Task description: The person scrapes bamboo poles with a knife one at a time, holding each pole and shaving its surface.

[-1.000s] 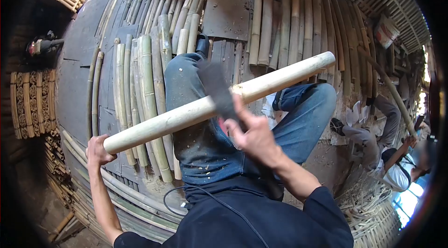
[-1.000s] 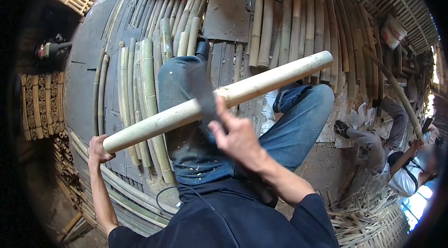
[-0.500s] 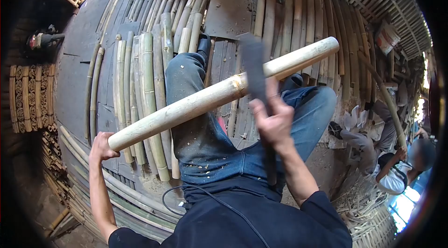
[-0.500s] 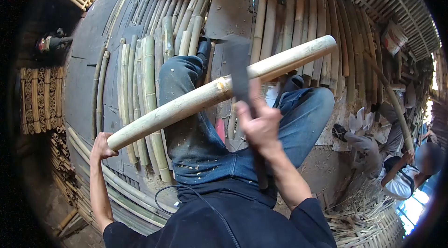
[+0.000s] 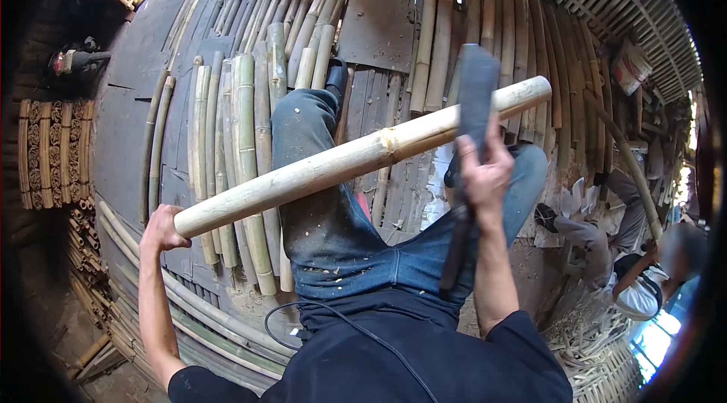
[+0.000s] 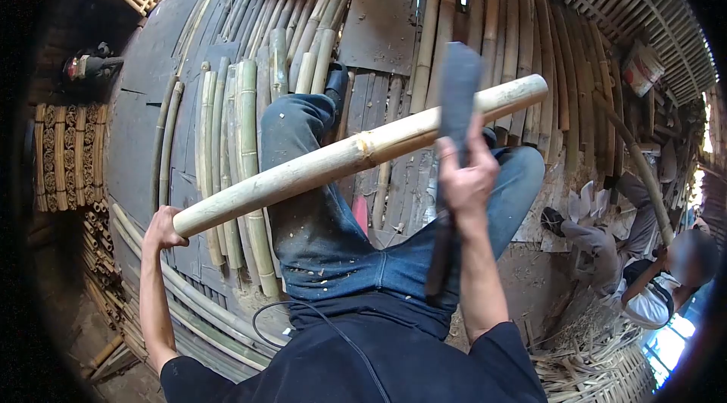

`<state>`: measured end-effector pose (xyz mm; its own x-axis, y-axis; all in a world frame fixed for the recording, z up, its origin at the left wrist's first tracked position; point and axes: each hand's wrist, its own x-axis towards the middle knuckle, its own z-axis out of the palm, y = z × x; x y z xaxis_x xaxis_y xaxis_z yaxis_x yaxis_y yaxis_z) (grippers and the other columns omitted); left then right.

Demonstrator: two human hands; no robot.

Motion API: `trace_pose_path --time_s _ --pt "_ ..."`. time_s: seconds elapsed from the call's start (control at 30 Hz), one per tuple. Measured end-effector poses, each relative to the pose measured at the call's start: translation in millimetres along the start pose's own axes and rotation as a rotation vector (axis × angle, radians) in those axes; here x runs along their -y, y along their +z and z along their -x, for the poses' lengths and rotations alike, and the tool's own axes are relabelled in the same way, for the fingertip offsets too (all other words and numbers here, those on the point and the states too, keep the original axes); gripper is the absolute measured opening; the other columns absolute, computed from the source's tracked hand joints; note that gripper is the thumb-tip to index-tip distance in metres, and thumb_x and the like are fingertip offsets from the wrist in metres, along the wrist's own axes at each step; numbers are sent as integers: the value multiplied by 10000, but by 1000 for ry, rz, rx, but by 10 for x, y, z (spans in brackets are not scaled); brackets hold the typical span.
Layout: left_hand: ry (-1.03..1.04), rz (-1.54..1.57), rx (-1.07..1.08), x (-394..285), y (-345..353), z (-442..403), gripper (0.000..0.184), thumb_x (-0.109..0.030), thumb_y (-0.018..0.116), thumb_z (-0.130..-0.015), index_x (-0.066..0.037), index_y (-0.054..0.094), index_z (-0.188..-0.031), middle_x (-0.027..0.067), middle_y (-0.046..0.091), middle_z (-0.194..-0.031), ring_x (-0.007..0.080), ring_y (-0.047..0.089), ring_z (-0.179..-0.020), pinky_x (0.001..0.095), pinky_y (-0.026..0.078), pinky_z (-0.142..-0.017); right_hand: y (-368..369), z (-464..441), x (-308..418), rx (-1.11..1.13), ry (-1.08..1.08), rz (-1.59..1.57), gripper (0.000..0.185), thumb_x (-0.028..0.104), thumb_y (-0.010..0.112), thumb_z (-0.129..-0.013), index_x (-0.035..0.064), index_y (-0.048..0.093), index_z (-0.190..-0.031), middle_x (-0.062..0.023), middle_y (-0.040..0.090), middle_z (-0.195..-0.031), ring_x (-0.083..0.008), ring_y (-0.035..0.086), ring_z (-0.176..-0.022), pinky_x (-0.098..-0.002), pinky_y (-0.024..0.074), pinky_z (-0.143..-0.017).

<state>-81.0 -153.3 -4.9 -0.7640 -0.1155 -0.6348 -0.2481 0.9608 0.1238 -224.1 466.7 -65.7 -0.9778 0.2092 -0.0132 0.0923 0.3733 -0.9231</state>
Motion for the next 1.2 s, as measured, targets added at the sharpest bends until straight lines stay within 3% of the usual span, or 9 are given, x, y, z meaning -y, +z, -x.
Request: trace_pose_path --time_s 0.07,0.2,0.3,0.5,0.63,0.7,1.0,1.07,1.2 --pt "2 -2 22 -38 -64 -37 551 -231 886 -435 9 777 -918 232 750 -820 431 746 -800 468 623 -811 365 438 115 162 -278 147 763 157 787 -982 53 459 -1664 -252 786 -1255 -253 804 -1059 -369 639 -916" --pt "-39 45 86 -52 -207 -44 605 -225 893 -413 10 793 -962 207 763 -807 375 757 -763 440 630 -799 928 1243 281 697 -269 -17 804 190 810 -957 125 456 -1676 -253 808 -1077 -352 821 -845 -417 664 -785" --pt "-68 21 131 66 -218 -71 560 -211 877 -422 12 776 -926 202 750 -826 380 753 -803 451 624 -822 985 1127 193 536 -332 -56 811 183 820 -946 121 462 -1672 -242 808 -994 -382 807 -780 -425 659 -732" --pt "249 -102 -501 -23 -68 -67 581 -105 735 -552 -80 697 -1131 182 687 -981 438 685 -962 487 573 -859 335 491 127 224 -147 100 775 167 788 -975 67 452 -1667 -277 805 -969 -268 819 -793 -375 635 -716" --pt "291 -223 -719 -256 71 -33 500 -143 827 -612 -59 691 -1086 169 685 -954 403 677 -905 504 558 -824 147 348 -167 131 -69 8 775 113 816 -974 -79 444 -1626 -296 730 -1364 -235 758 -1157 -309 587 -1007" --pt "348 -247 -790 -115 186 -88 443 -185 872 -658 -47 688 -1036 159 688 -923 389 679 -866 499 561 -799 34 318 -138 111 -11 -17 774 96 807 -983 -87 427 -1632 -242 738 -1361 -219 755 -1131 -302 597 -986" --pt "332 -225 -679 -41 214 -227 380 -195 892 -670 -54 703 -967 153 706 -868 372 706 -811 483 590 -745 -342 -19 -497 -192 -47 -71 790 137 849 -979 -10 459 -1649 -122 783 -1191 -130 751 -901 -259 616 -786" --pt "321 -222 -643 -63 198 -251 383 -193 897 -657 -61 701 -959 151 707 -862 368 708 -802 478 593 -738 -224 101 58 -89 280 -51 776 98 823 -980 44 461 -1664 -121 790 -1182 -135 757 -925 -257 616 -813" --pt "325 -215 -585 -76 59 -274 379 -192 900 -639 -76 692 -933 152 706 -852 368 707 -769 471 597 -716 449 611 131 162 -181 126 814 169 855 -932 112 488 -1657 -244 827 -1079 -215 812 -923 -374 635 -815"
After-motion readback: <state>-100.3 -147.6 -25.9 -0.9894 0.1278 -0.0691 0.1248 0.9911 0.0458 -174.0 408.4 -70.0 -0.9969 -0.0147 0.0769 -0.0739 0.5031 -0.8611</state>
